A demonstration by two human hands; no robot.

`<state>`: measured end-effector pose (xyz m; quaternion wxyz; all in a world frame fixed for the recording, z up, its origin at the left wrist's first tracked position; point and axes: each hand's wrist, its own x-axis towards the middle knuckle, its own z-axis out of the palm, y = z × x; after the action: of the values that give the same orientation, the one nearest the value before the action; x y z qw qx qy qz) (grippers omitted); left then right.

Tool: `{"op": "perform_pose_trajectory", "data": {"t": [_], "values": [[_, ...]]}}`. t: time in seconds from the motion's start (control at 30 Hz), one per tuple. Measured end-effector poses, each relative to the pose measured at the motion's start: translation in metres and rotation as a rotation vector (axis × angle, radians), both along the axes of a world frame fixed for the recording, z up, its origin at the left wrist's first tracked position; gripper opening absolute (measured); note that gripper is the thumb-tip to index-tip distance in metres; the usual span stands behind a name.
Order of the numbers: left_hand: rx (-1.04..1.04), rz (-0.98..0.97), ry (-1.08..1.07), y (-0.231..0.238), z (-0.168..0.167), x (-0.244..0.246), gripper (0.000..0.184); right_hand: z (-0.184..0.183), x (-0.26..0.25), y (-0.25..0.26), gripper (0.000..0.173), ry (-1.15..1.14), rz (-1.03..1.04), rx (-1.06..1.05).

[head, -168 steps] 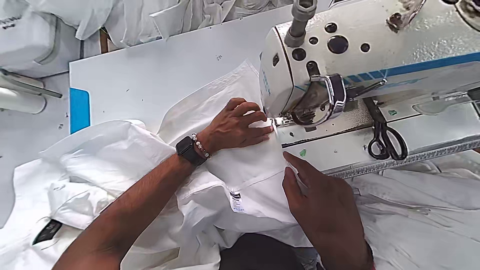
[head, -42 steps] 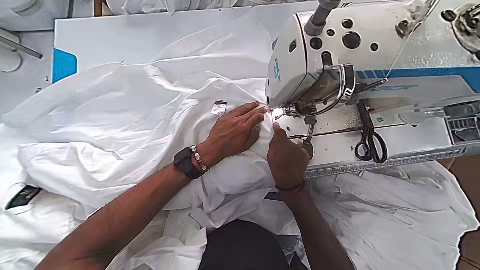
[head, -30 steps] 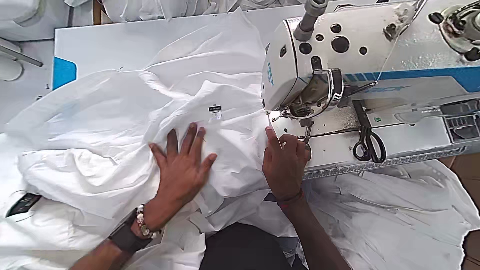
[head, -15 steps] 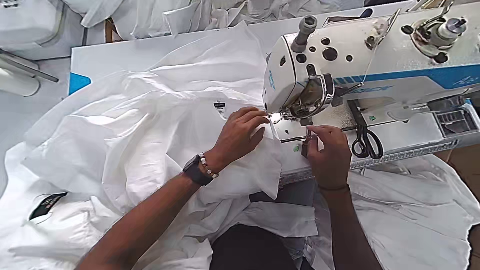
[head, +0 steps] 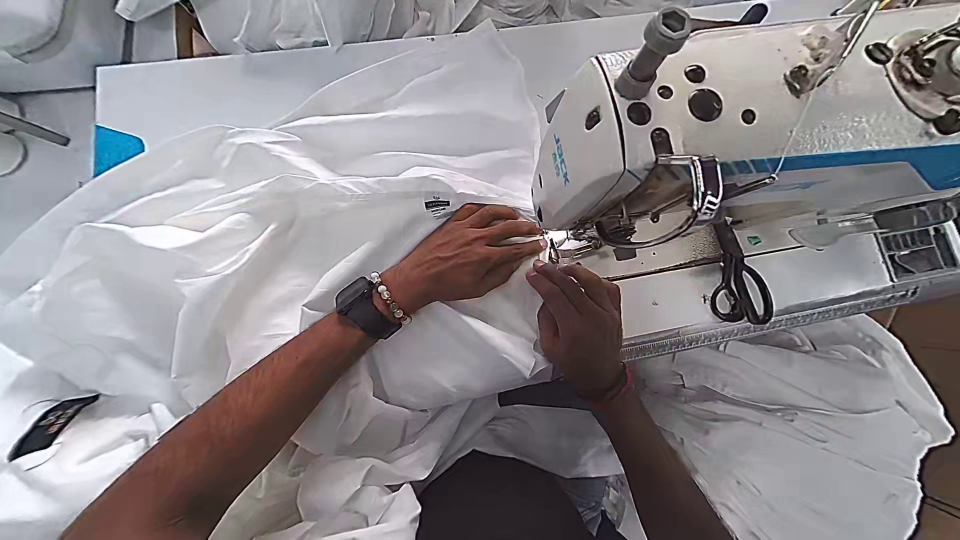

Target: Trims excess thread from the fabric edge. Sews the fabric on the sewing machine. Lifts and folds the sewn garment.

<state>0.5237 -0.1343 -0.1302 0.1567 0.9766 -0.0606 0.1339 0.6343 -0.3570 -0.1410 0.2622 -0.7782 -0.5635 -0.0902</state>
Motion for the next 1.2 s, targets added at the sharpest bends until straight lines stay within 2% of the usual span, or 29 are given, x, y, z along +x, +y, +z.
{"op": "perform_pose_trajectory", "data": {"t": [0.13, 0.27, 0.33, 0.4, 0.5, 0.57, 0.67, 0.7, 0.77, 0.87, 1.2], "values": [[0.050, -0.061, 0.019, 0.013, 0.003, 0.004, 0.042, -0.004, -0.007, -0.001, 0.033, -0.064, -0.119, -0.005], [0.028, 0.079, -0.004, -0.016, 0.000, 0.002, 0.041, -0.003, -0.006, -0.001, 0.027, -0.057, -0.231, 0.043], [0.042, 0.206, -0.003, -0.041, -0.002, -0.001, 0.049, 0.002, -0.001, 0.002, 0.023, 0.046, -0.318, 0.010], [0.057, 0.296, -0.004, -0.054, -0.003, -0.002, 0.052, 0.013, 0.008, 0.011, 0.025, 0.188, -0.369, -0.087], [0.050, 0.293, -0.066, -0.055, -0.004, -0.006, 0.042, 0.037, 0.010, 0.029, 0.022, 0.328, -0.308, -0.192], [0.030, 0.276, -0.028, -0.056, -0.003, -0.009, 0.039, 0.046, 0.000, 0.025, 0.017, 0.459, -0.290, -0.139], [0.044, 0.290, 0.027, -0.056, -0.003, -0.010, 0.042, 0.039, -0.045, -0.008, 0.057, 0.711, -0.316, -0.072], [0.055, 0.301, 0.027, -0.056, -0.004, -0.009, 0.042, 0.037, -0.063, -0.021, 0.060, 0.801, -0.322, -0.059], [0.073, 0.306, 0.017, -0.055, -0.004, -0.009, 0.040, 0.034, -0.090, -0.039, 0.046, 0.923, -0.342, 0.044], [0.097, 0.305, -0.011, -0.051, -0.003, -0.006, 0.038, 0.036, -0.089, -0.044, 0.037, 0.939, -0.346, 0.148], [0.176, 0.201, -0.083, -0.031, 0.000, 0.000, 0.031, 0.032, -0.065, -0.033, 0.039, 0.831, -0.334, 0.048]]}}
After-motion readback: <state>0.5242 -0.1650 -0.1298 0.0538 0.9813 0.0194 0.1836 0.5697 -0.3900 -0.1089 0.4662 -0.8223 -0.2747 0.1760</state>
